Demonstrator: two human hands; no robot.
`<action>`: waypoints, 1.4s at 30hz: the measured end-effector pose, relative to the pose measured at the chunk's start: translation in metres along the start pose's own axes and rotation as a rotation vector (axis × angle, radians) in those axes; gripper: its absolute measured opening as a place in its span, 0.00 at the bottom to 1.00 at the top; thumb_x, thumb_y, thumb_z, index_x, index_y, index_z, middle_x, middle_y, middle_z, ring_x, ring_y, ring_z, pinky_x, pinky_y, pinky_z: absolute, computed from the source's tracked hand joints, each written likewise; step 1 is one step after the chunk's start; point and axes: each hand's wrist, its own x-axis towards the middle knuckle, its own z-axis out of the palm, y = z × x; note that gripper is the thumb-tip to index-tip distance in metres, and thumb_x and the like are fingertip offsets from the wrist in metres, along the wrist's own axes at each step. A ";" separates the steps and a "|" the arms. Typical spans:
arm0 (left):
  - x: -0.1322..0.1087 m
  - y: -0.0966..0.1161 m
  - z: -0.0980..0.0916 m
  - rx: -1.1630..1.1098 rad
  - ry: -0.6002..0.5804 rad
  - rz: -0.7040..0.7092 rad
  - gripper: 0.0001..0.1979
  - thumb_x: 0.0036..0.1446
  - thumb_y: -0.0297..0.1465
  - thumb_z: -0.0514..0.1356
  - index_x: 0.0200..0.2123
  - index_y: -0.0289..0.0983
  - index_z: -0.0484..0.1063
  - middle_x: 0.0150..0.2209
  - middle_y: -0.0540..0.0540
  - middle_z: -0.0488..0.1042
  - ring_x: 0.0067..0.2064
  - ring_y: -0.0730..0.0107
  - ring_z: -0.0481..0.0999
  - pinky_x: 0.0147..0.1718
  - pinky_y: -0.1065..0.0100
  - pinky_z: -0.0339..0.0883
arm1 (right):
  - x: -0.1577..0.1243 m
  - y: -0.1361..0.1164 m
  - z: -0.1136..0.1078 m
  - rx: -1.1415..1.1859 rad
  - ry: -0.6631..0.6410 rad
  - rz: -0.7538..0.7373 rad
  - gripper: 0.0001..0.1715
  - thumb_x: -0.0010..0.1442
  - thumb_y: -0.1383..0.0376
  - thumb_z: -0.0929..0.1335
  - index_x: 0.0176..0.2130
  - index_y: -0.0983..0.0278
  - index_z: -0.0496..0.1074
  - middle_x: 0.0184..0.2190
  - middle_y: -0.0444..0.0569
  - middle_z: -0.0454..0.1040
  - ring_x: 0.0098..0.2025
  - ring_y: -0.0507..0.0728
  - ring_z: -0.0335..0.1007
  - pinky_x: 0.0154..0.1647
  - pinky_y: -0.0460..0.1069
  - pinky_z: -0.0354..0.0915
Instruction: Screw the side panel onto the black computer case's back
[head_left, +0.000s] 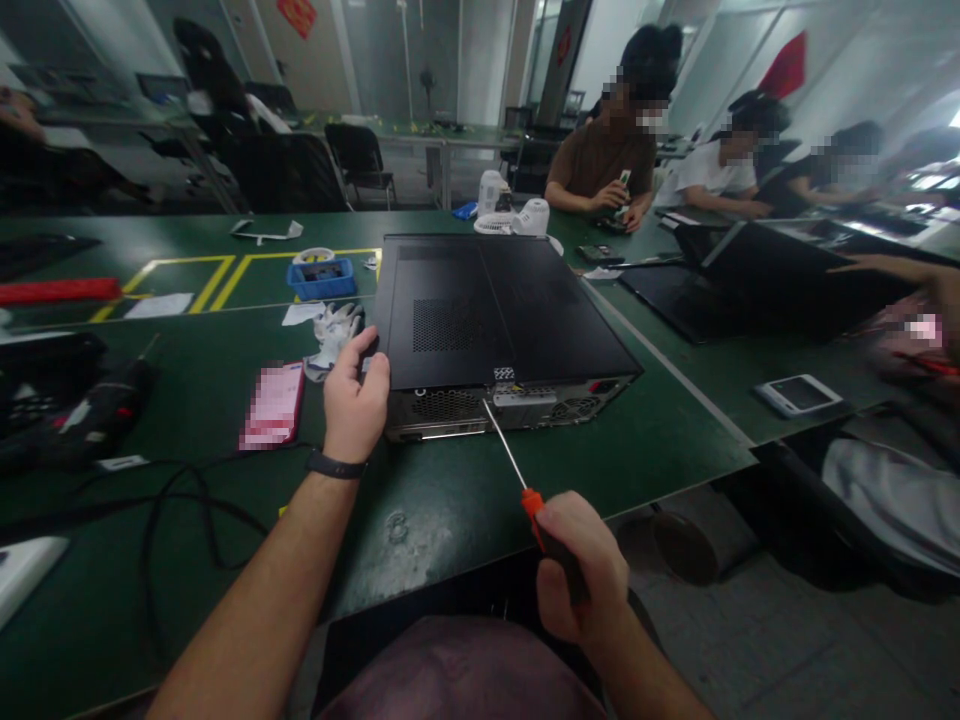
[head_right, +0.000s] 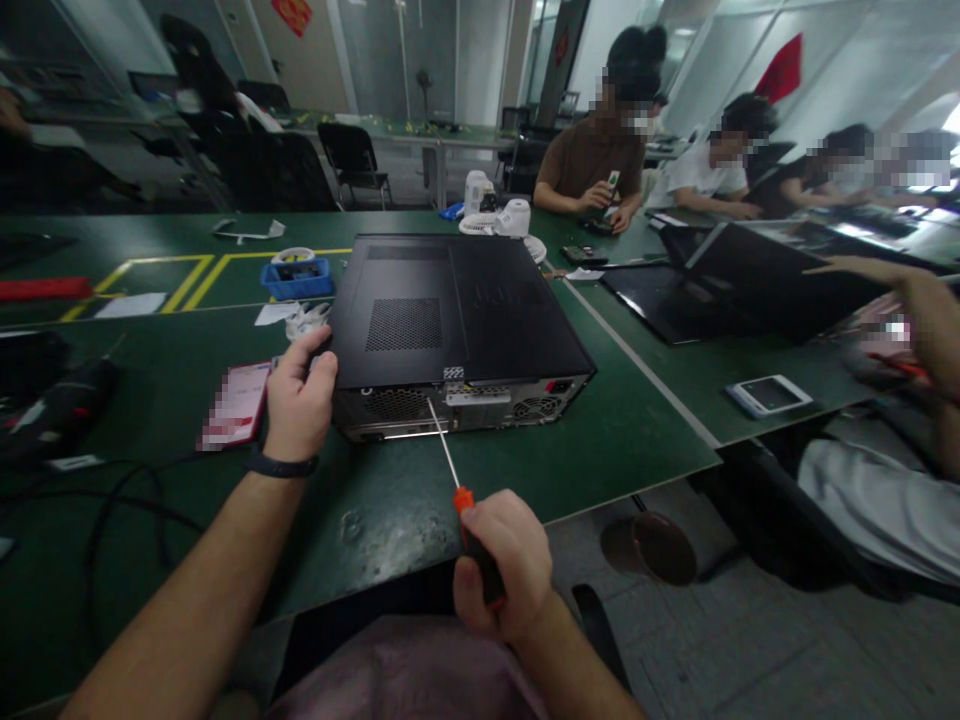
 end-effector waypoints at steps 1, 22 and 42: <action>0.000 0.000 0.000 0.002 0.004 0.000 0.21 0.62 0.35 0.60 0.56 0.34 0.76 0.57 0.38 0.79 0.58 0.58 0.78 0.63 0.56 0.69 | -0.001 -0.001 0.003 0.000 -0.008 0.003 0.26 0.62 0.68 0.64 0.59 0.63 0.68 0.35 0.51 0.76 0.33 0.58 0.75 0.31 0.54 0.74; -0.001 0.000 0.001 0.025 0.018 0.018 0.20 0.62 0.34 0.60 0.56 0.35 0.77 0.56 0.38 0.79 0.58 0.58 0.78 0.62 0.55 0.69 | 0.003 0.004 0.012 -0.024 0.053 0.057 0.21 0.62 0.71 0.65 0.55 0.64 0.70 0.36 0.51 0.77 0.33 0.56 0.75 0.33 0.54 0.75; 0.000 -0.001 0.000 0.013 0.009 0.011 0.22 0.61 0.35 0.60 0.56 0.34 0.76 0.57 0.38 0.79 0.58 0.57 0.78 0.62 0.56 0.70 | 0.003 0.005 0.014 -0.034 0.042 0.091 0.24 0.59 0.72 0.68 0.55 0.61 0.67 0.36 0.49 0.76 0.34 0.56 0.77 0.34 0.52 0.77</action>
